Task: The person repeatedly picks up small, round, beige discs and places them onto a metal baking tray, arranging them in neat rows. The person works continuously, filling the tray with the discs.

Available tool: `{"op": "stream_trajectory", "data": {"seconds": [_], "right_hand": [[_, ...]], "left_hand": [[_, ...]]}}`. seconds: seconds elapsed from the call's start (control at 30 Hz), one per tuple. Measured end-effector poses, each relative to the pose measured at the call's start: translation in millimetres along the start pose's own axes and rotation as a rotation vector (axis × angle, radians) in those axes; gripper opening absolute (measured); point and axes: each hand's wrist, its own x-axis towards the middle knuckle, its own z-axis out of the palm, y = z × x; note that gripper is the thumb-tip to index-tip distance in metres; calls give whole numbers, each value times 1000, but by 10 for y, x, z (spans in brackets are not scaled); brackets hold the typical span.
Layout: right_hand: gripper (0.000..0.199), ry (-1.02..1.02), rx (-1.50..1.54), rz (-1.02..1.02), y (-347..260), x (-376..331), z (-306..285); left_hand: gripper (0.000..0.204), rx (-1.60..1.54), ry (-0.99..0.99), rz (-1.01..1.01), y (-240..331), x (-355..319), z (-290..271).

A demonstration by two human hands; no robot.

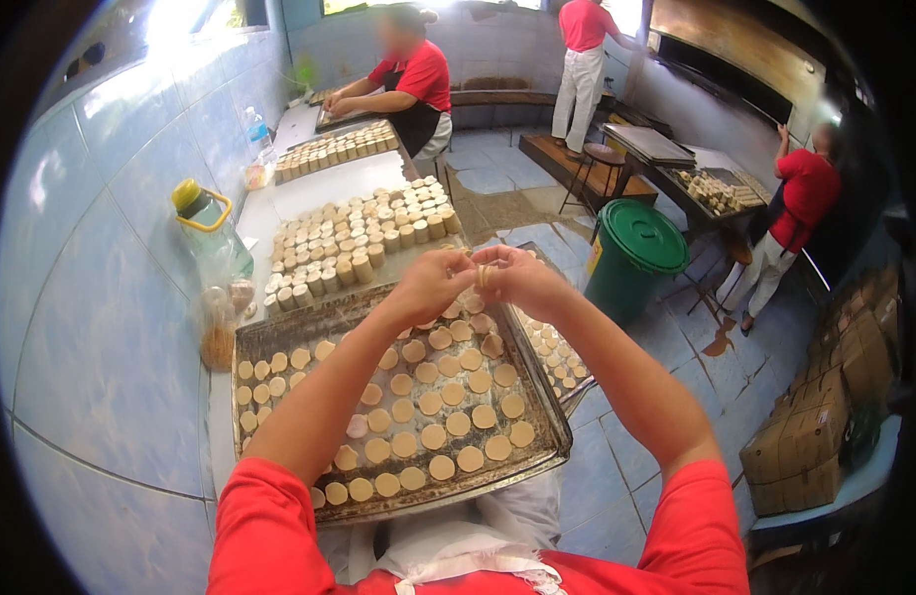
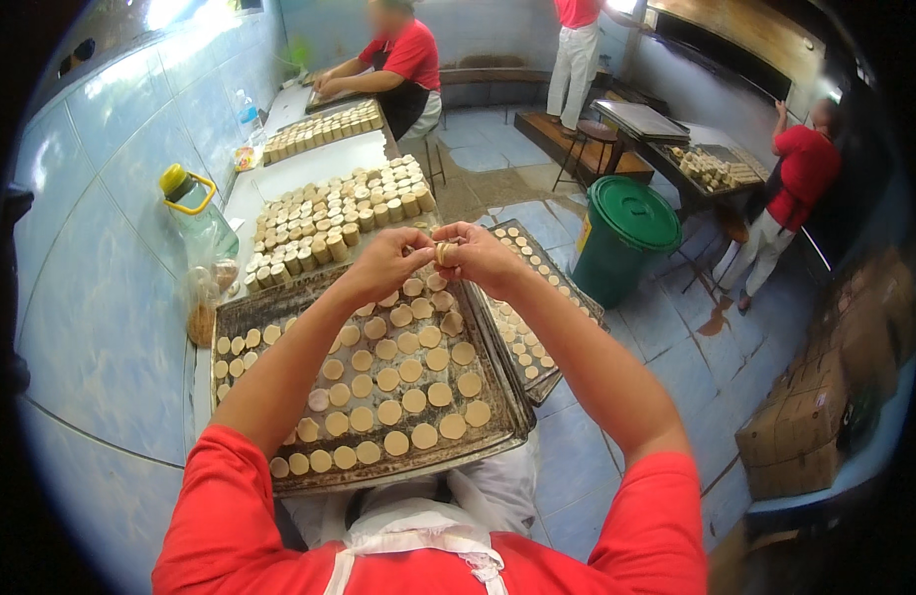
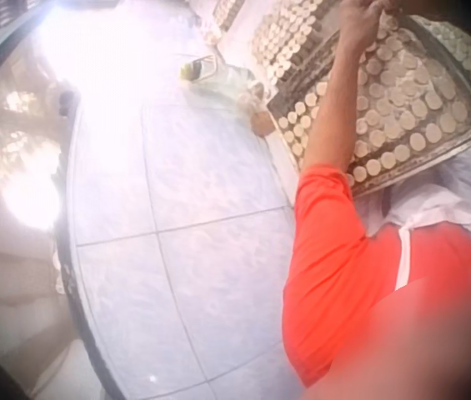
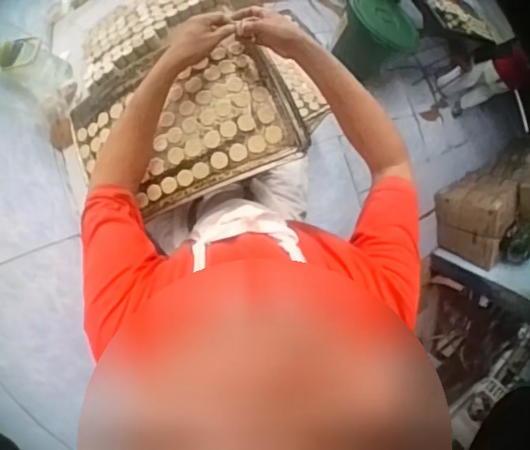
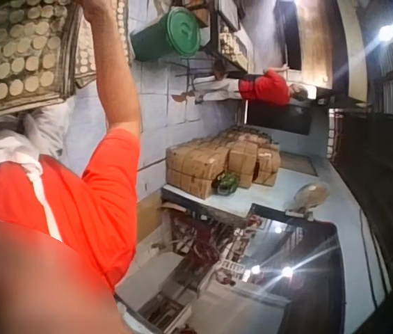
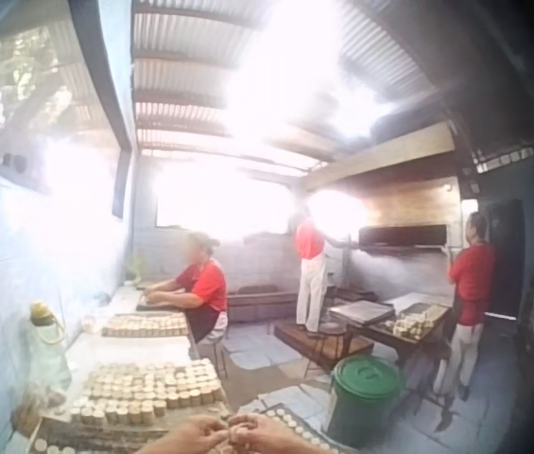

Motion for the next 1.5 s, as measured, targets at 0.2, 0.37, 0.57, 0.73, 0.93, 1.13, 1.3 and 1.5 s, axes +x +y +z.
{"op": "stream_trajectory", "data": {"seconds": [0.2,0.37,0.57,0.73,0.93,1.13,1.3,1.5], "right_hand": [[43,96,-11,25,15,49,55],[25,79,-109,53,25,121,25],[18,301,-1056,-247,62,247,170],[21,237,-791,-122,-18,235,25],[39,11,-60,-70,-31,159,9],[37,2,0,-74,-31,110,259],[33,-5,-29,-29,-12,116,327],[32,57,-8,70,62,187,315]], "left_hand": [[23,-89,41,-78,12,-28,-70],[25,-105,20,-138,-36,-10,-182],[19,461,106,-16,-167,-147,-162],[21,490,149,-48,-176,-216,-206],[33,164,41,-156,-93,-113,-276],[27,-36,73,-113,-24,-125,-246],[34,-51,20,-190,-93,-150,-308],[33,453,93,-85,-238,-260,-369]]}}
